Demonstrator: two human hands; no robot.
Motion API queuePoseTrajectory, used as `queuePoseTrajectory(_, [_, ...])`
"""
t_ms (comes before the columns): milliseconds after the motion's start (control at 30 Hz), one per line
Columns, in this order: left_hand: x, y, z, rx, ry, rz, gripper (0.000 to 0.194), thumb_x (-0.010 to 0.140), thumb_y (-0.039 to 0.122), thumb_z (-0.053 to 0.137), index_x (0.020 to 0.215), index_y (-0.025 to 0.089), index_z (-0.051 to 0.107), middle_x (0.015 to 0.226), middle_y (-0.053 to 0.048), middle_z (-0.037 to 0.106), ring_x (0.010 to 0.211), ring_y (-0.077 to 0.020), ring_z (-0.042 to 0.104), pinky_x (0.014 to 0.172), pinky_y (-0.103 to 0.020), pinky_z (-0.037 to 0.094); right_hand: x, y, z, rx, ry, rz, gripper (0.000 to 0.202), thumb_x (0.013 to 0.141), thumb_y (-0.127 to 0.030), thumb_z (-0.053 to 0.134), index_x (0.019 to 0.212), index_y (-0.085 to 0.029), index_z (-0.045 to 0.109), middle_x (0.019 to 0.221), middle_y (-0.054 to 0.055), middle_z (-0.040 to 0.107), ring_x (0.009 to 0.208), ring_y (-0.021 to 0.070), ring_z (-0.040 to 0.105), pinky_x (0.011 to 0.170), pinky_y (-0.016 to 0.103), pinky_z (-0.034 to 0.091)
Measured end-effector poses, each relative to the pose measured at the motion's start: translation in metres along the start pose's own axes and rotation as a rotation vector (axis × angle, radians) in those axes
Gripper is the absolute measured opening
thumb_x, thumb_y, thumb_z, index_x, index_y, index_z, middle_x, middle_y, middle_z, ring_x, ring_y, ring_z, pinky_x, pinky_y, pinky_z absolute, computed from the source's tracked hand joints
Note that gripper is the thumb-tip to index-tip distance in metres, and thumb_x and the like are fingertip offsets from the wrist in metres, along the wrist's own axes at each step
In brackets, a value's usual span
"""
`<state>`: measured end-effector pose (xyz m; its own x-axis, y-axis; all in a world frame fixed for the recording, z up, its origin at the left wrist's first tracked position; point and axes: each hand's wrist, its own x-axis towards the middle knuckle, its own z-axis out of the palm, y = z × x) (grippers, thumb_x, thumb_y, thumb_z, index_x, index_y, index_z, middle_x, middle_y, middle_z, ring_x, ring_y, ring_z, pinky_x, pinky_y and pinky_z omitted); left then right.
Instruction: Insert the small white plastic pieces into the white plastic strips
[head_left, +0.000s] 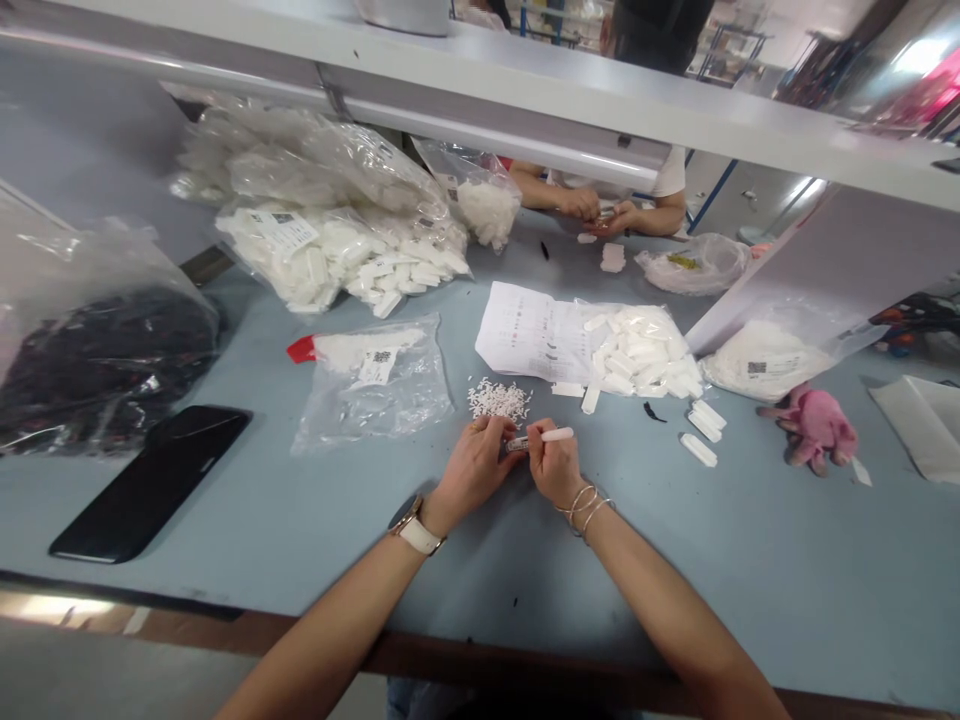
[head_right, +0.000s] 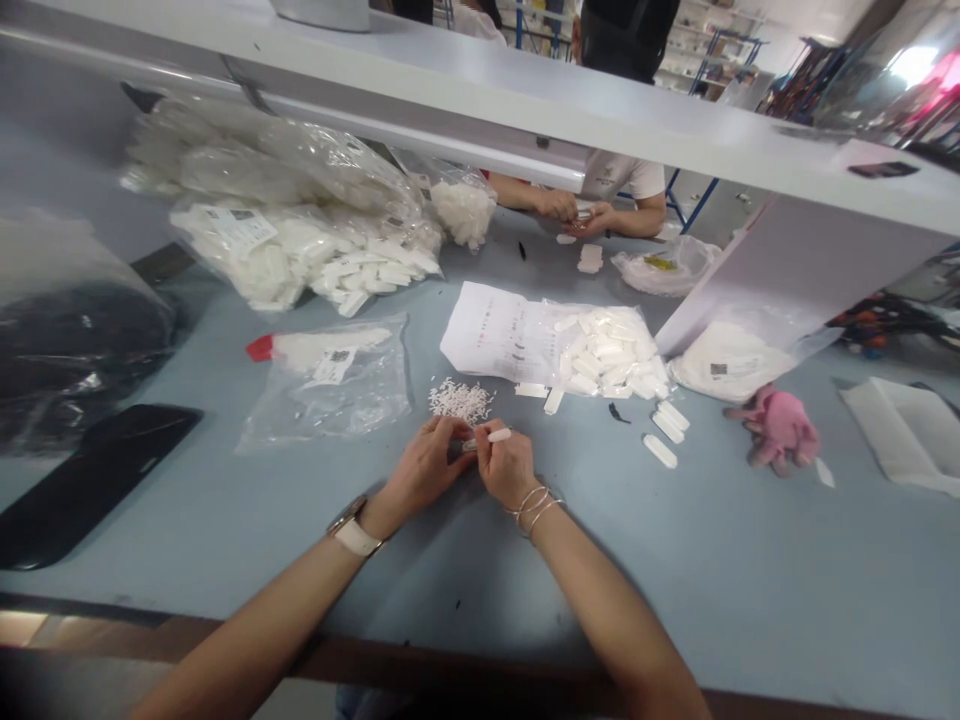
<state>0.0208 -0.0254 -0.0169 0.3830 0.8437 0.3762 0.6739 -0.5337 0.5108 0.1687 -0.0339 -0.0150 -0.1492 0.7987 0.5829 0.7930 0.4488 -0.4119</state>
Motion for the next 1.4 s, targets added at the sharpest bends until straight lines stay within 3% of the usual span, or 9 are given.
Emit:
queuePoseTrajectory(233, [0.0003, -0.0008, 0.0009, 0.004, 0.001, 0.003, 0.022, 0.079, 0.016, 0.06, 0.093, 0.021, 0.044, 0.083, -0.003, 0.063, 0.083, -0.0215, 0.059, 0.074, -0.035, 0.05, -0.0023, -0.0027, -0.0024, 0.091, -0.032, -0.123, 0.035, 0.097, -0.031, 0.03, 0.076, -0.018, 0.055, 0.061, 0.003, 0.06, 0.059, 0.0137, 0.058, 0.058, 0.023, 0.039])
queuePoseTrajectory(500, [0.0005, 0.0007, -0.0015, -0.018, -0.008, -0.005, 0.03, 0.076, 0.017, 0.066, 0.095, 0.021, 0.043, 0.085, -0.004, 0.064, 0.085, -0.0226, 0.06, 0.073, -0.036, 0.051, -0.0065, 0.0014, -0.0023, 0.131, 0.117, 0.017, 0.037, 0.097, -0.03, 0.026, 0.074, -0.019, 0.053, 0.058, 0.003, 0.058, 0.052, 0.0138, 0.055, 0.053, 0.024, 0.039])
queuePoseTrajectory(1200, [0.0007, 0.0011, -0.0016, 0.003, -0.007, -0.011, 0.031, 0.074, 0.015, 0.066, 0.093, 0.021, 0.043, 0.084, -0.003, 0.064, 0.085, -0.0228, 0.06, 0.072, -0.036, 0.051, -0.0016, 0.0, -0.0007, 0.078, 0.007, 0.035, 0.042, 0.098, -0.032, 0.023, 0.075, -0.018, 0.056, 0.058, 0.003, 0.058, 0.049, 0.0137, 0.051, 0.05, 0.024, 0.037])
queuePoseTrajectory(1400, [0.0007, 0.0017, -0.0016, -0.007, 0.005, 0.01, 0.032, 0.074, 0.016, 0.067, 0.094, 0.021, 0.043, 0.085, -0.003, 0.064, 0.085, -0.0229, 0.06, 0.073, -0.036, 0.051, -0.0022, 0.0004, 0.0023, 0.063, 0.049, 0.092, 0.042, 0.098, -0.033, 0.023, 0.076, -0.017, 0.054, 0.053, 0.002, 0.056, 0.046, 0.0137, 0.051, 0.048, 0.024, 0.034])
